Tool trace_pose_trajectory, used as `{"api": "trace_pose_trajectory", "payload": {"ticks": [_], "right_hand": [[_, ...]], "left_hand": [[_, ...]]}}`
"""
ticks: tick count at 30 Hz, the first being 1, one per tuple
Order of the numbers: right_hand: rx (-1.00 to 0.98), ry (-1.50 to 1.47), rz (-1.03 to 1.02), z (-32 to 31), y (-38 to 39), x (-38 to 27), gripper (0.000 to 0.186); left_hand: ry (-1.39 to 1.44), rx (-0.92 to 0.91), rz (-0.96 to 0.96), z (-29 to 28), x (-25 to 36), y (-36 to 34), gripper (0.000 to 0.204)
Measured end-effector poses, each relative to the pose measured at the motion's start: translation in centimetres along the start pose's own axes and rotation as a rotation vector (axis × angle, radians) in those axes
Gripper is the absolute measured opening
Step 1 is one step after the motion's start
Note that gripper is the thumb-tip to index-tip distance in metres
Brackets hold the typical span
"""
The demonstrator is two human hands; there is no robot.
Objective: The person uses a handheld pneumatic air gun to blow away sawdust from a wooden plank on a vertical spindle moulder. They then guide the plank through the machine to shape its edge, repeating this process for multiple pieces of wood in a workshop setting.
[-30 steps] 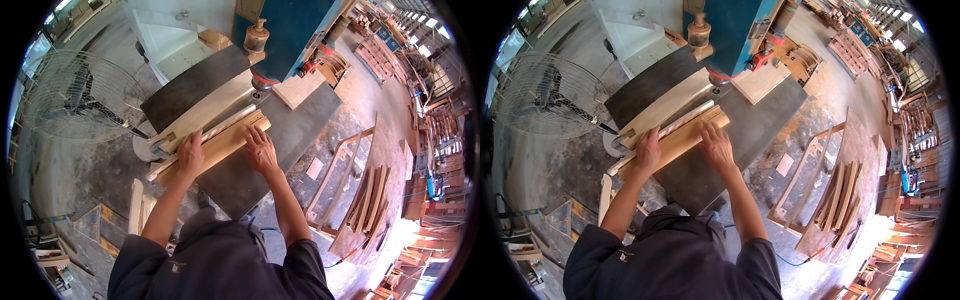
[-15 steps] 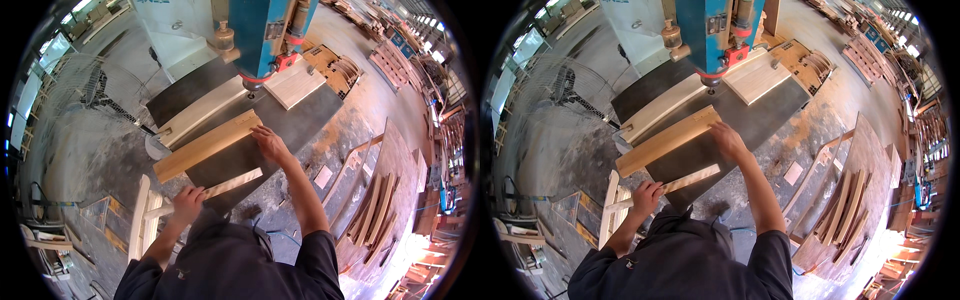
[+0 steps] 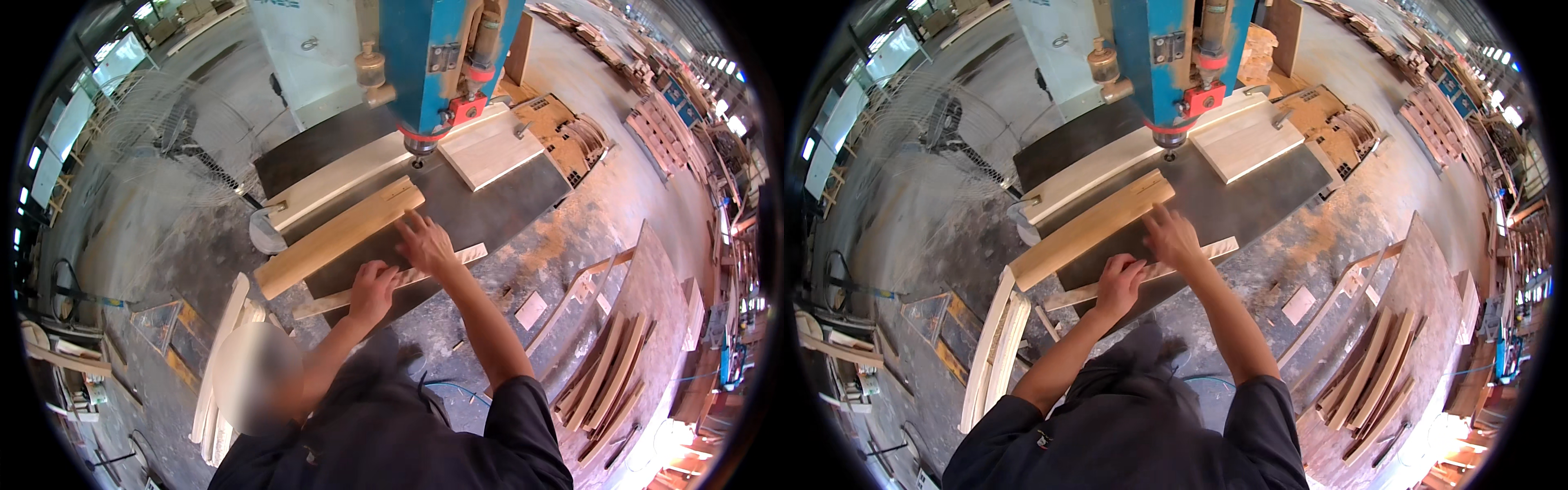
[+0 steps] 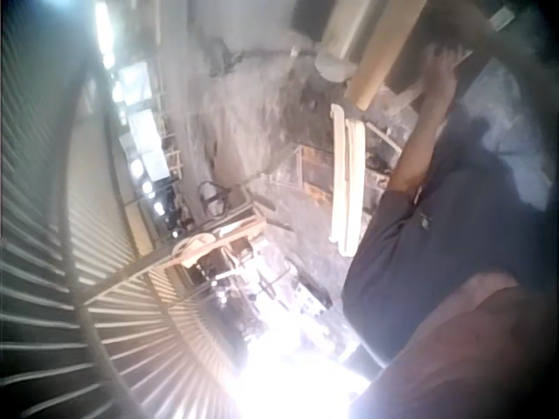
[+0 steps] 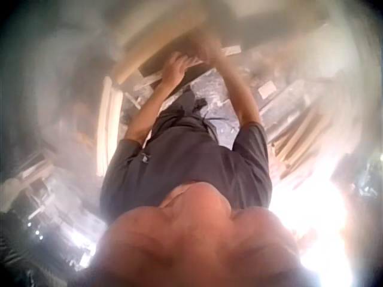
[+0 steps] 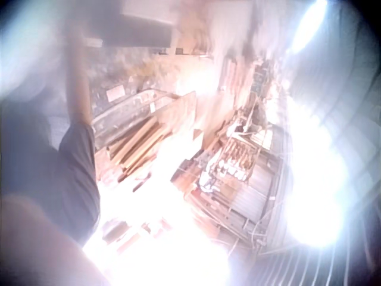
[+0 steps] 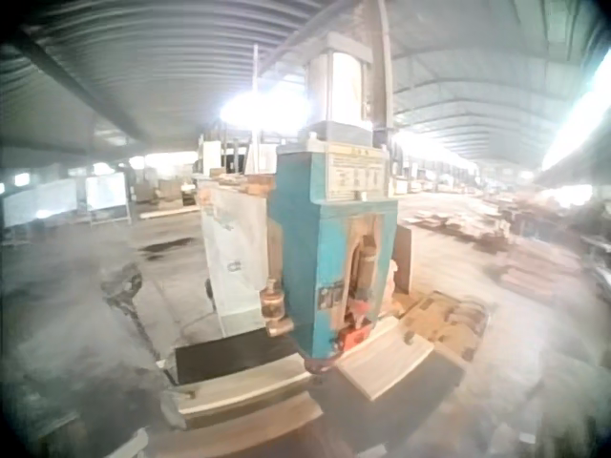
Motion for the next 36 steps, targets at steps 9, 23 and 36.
{"api": "trace_pose_trajectory", "payload": {"ticks": [9,23,36], "right_hand": [[-0.062,0.023,-0.174,-2.9,9.9,4.5,0.036],[0.507,0.288,0.701,-17.2,24.7,21.9,0.017],[0.44,0.495,0.332,-8.7,-2.6,31.2,0.025]], "left_hand": [[-0.197,0.07,-0.04,-4.6,-5.4,-2.7,0.054],[-0.448,0.021,-0.074,-6.7,-9.0,-3.7,0.061],[-0.429,0.1,-0.224,-1.8,-5.3,-4.2,0.068]]}}
Point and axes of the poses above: each hand's wrist, its own y-axis away from the middle knuckle, its own z-axis out of the palm, x = y × z, the point moved 1 cm from there along -y, towards the middle knuckle, and after that the axes turned 3 degrees about -z, right-handed, at the moved point
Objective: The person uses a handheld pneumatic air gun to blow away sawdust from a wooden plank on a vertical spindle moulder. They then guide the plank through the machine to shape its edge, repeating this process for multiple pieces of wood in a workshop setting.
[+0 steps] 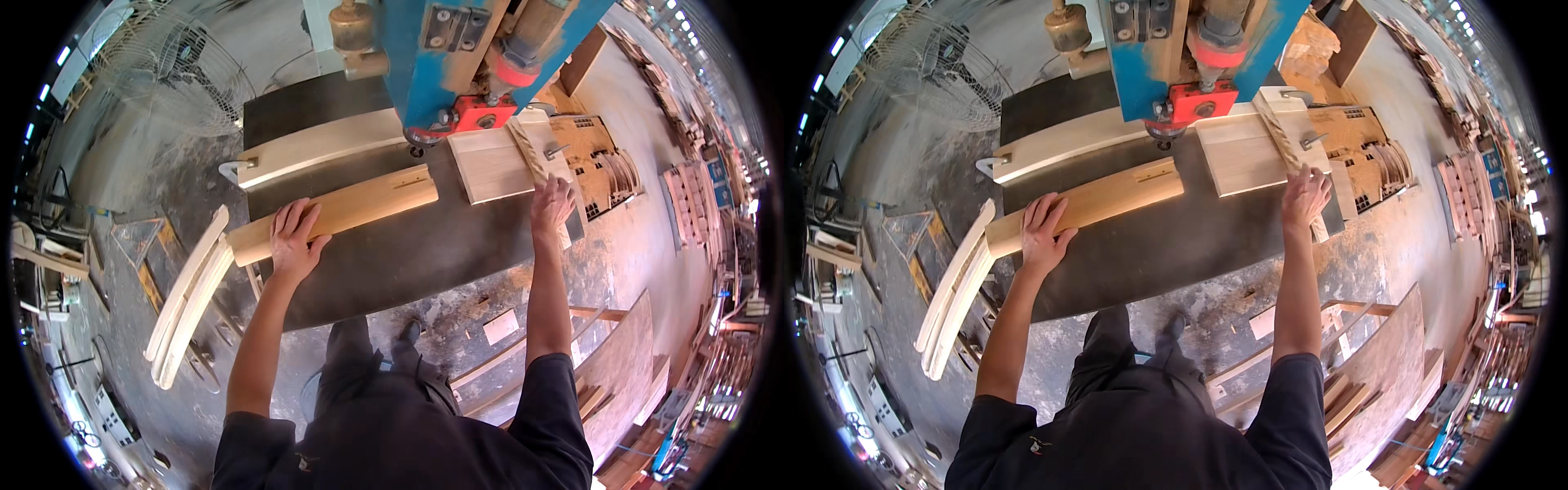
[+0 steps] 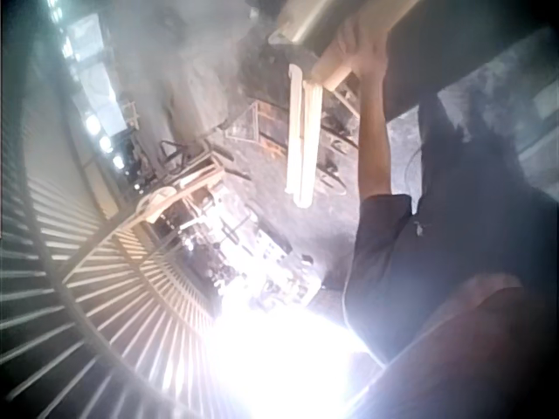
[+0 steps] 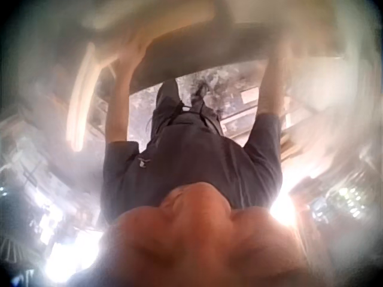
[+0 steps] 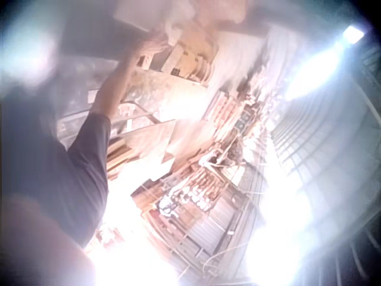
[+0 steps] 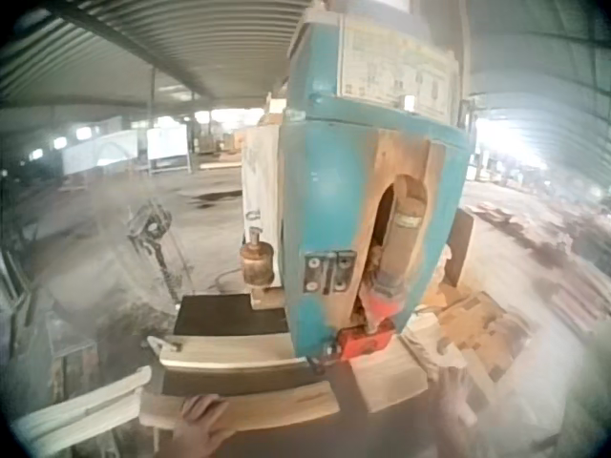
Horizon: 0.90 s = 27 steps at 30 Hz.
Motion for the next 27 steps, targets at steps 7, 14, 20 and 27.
{"api": "trace_pose_trajectory", "payload": {"ticks": [7,14,20,27], "right_hand": [[-0.246,-0.887,-0.086,-0.9,4.7,-7.9,0.03],[-0.349,-1.23,0.002,-3.9,5.3,-12.3,0.034],[-0.132,-1.076,-0.228,-5.2,7.7,-13.0,0.016],[-0.096,-0.982,-0.338,-5.3,10.5,-12.4,0.016]], "left_hand": [[-0.051,-0.017,-0.138,0.9,1.7,-1.6,0.078],[-0.114,0.23,0.042,-1.2,4.6,0.4,0.04],[-0.144,0.301,0.146,-0.6,6.3,4.0,0.021],[-0.123,0.312,0.155,-0.3,6.8,5.5,0.019]]}}
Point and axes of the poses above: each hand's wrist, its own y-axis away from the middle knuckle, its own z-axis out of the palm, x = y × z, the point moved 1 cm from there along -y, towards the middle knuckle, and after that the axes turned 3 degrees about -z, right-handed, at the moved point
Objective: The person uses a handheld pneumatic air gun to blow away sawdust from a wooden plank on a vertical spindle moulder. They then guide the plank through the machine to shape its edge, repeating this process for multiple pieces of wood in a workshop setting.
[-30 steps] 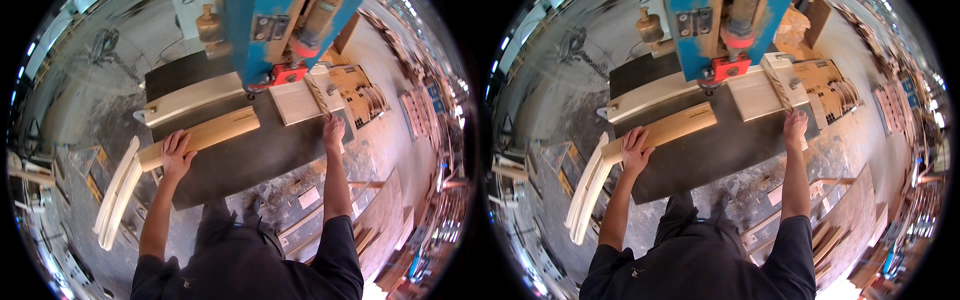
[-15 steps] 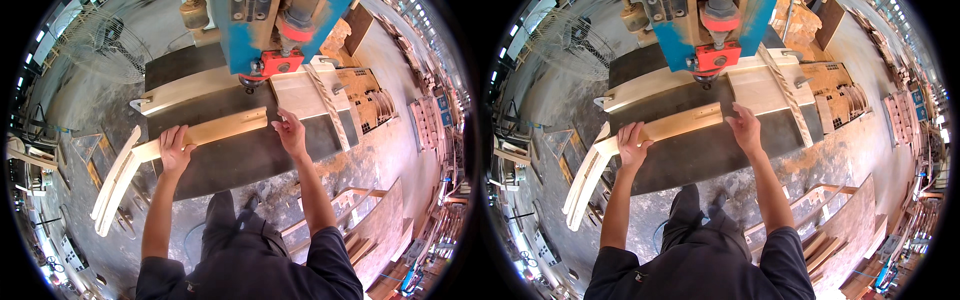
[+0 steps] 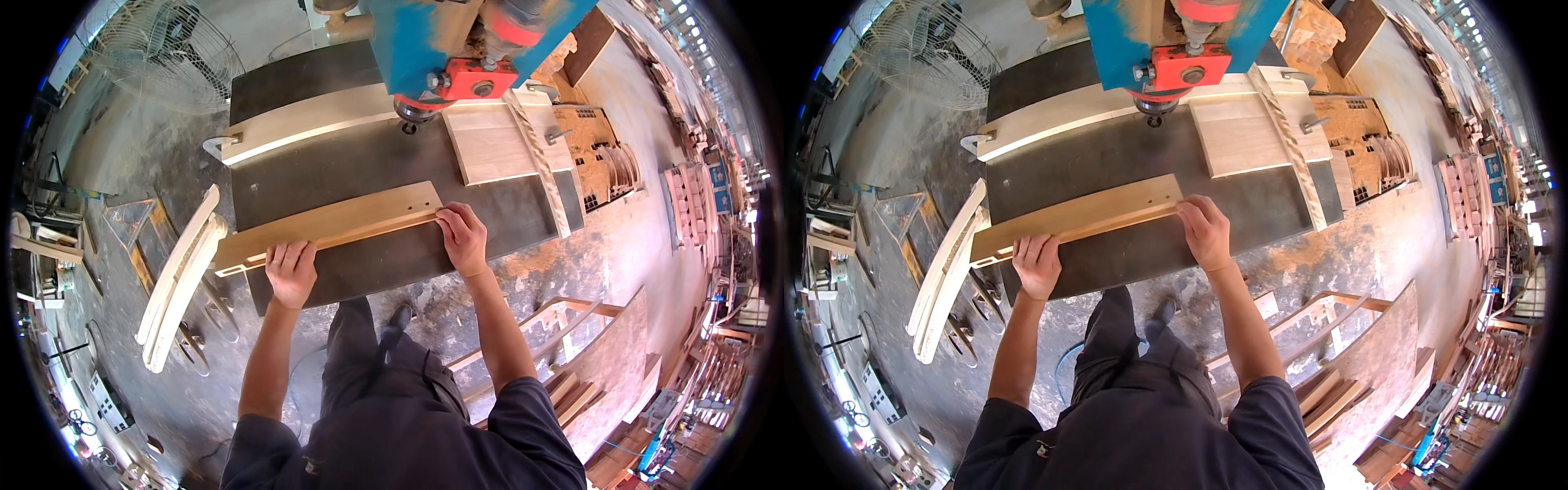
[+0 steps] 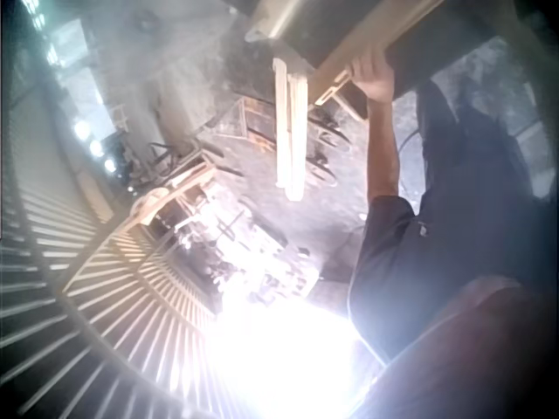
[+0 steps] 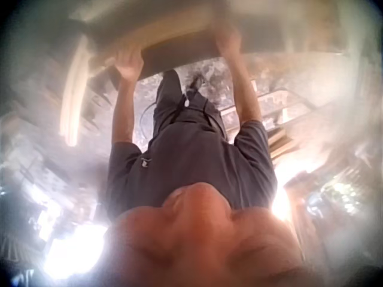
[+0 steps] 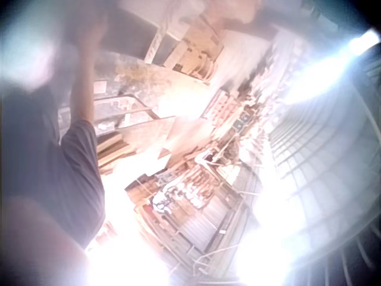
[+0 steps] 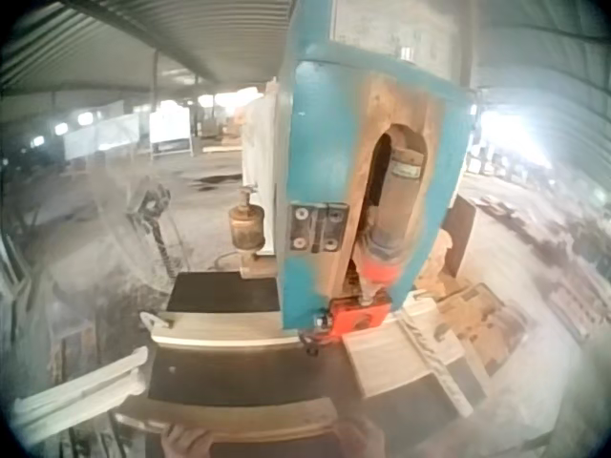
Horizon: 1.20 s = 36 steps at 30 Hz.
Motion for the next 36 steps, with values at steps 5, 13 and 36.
{"api": "trace_pose_trajectory", "payload": {"ticks": [5,13,36], "right_hand": [[0.034,-0.002,-0.074,-1.6,-3.6,-1.6,0.015],[-0.067,0.09,0.051,-0.4,-5.5,2.2,0.018],[-0.202,0.383,-0.1,-0.6,-7.8,7.3,0.031]], "left_hand": [[0.085,-0.069,-0.184,-2.3,0.0,-4.7,0.01],[0.277,-0.301,-0.242,4.2,-4.7,-8.2,0.028],[-0.014,-0.287,-0.184,7.7,-1.1,-7.3,0.062]]}}
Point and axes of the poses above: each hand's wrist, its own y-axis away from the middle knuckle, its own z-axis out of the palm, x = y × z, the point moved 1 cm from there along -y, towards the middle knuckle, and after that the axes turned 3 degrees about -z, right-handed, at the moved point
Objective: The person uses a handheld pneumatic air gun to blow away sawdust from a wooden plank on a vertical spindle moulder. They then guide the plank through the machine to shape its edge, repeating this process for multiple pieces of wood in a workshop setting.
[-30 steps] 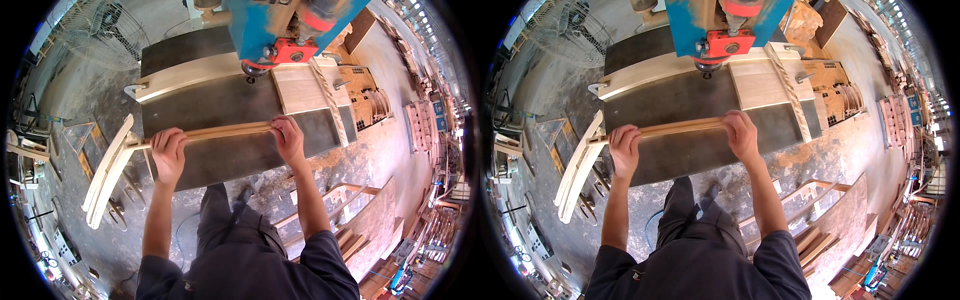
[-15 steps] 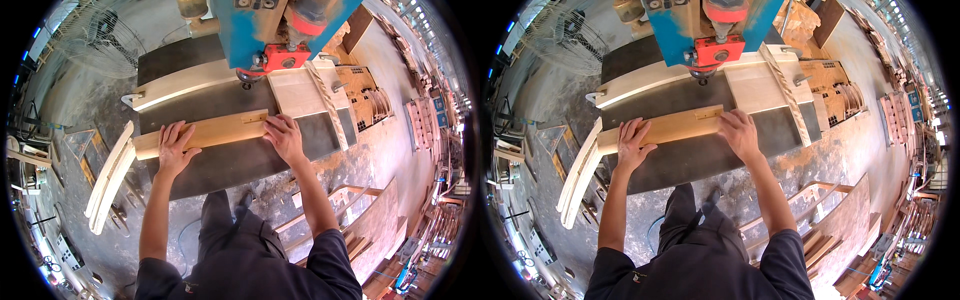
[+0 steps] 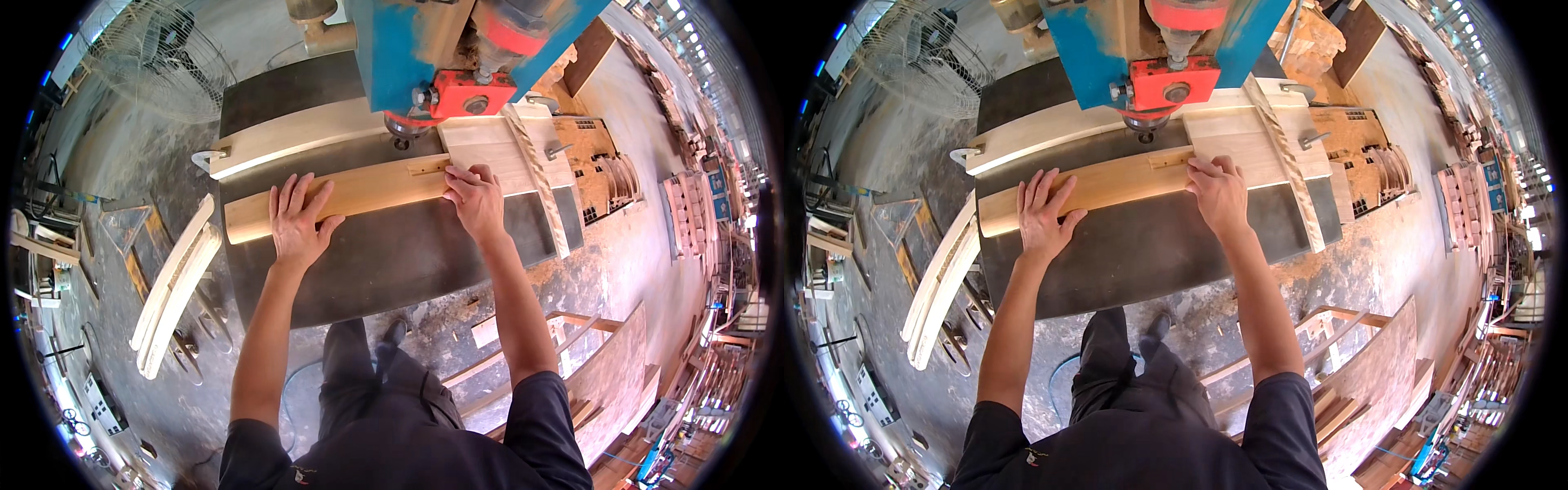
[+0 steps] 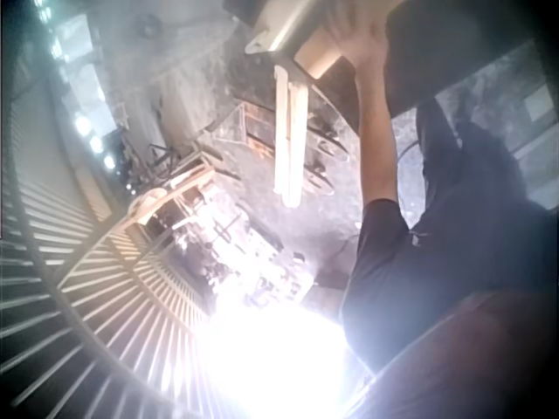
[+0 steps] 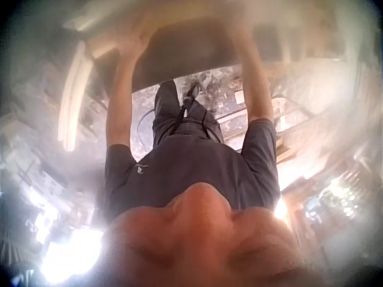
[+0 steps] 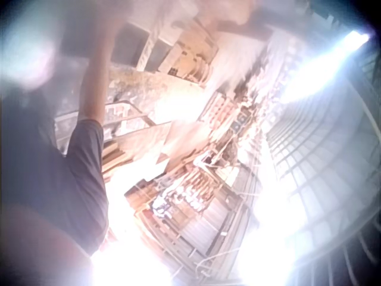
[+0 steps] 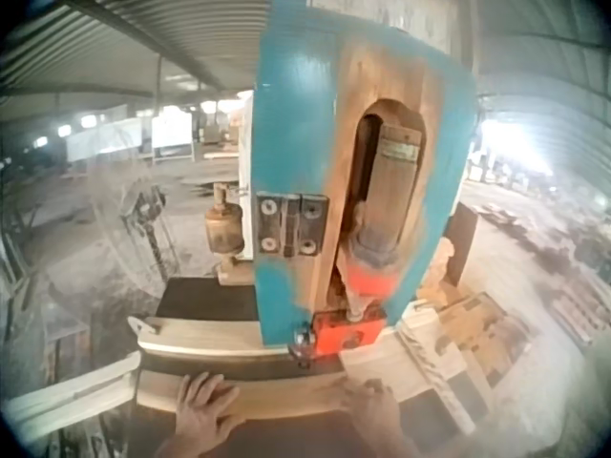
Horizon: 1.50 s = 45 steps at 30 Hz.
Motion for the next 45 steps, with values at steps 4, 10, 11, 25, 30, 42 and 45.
{"api": "trace_pose_trajectory", "payload": {"ticks": [4,10,11,25,30,42,45], "right_hand": [[0.01,-0.106,0.016,0.8,-1.0,0.4,0.03],[0.026,-0.107,0.006,1.5,-2.2,0.6,0.029],[0.026,-0.108,0.005,1.5,-2.3,0.6,0.029],[0.043,-0.169,0.003,2.8,-2.6,1.6,0.034],[0.029,-0.123,-0.019,2.6,-2.8,1.8,0.036],[0.018,-0.167,0.017,2.7,-3.2,1.7,0.036],[0.052,-0.184,0.006,2.8,-3.3,1.6,0.033]], "left_hand": [[0.01,0.028,-0.015,0.6,-0.1,-0.8,0.06],[0.007,0.046,-0.04,1.5,-0.6,-1.8,0.06],[0.007,0.051,-0.037,1.5,-0.7,-1.9,0.061],[0.031,0.08,-0.052,2.0,-0.8,-2.7,0.06],[0.036,0.08,-0.056,2.2,-0.8,-2.9,0.06],[0.02,0.09,-0.052,2.3,-1.1,-3.4,0.06],[0.034,0.078,-0.059,2.1,-1.0,-3.5,0.061]]}}
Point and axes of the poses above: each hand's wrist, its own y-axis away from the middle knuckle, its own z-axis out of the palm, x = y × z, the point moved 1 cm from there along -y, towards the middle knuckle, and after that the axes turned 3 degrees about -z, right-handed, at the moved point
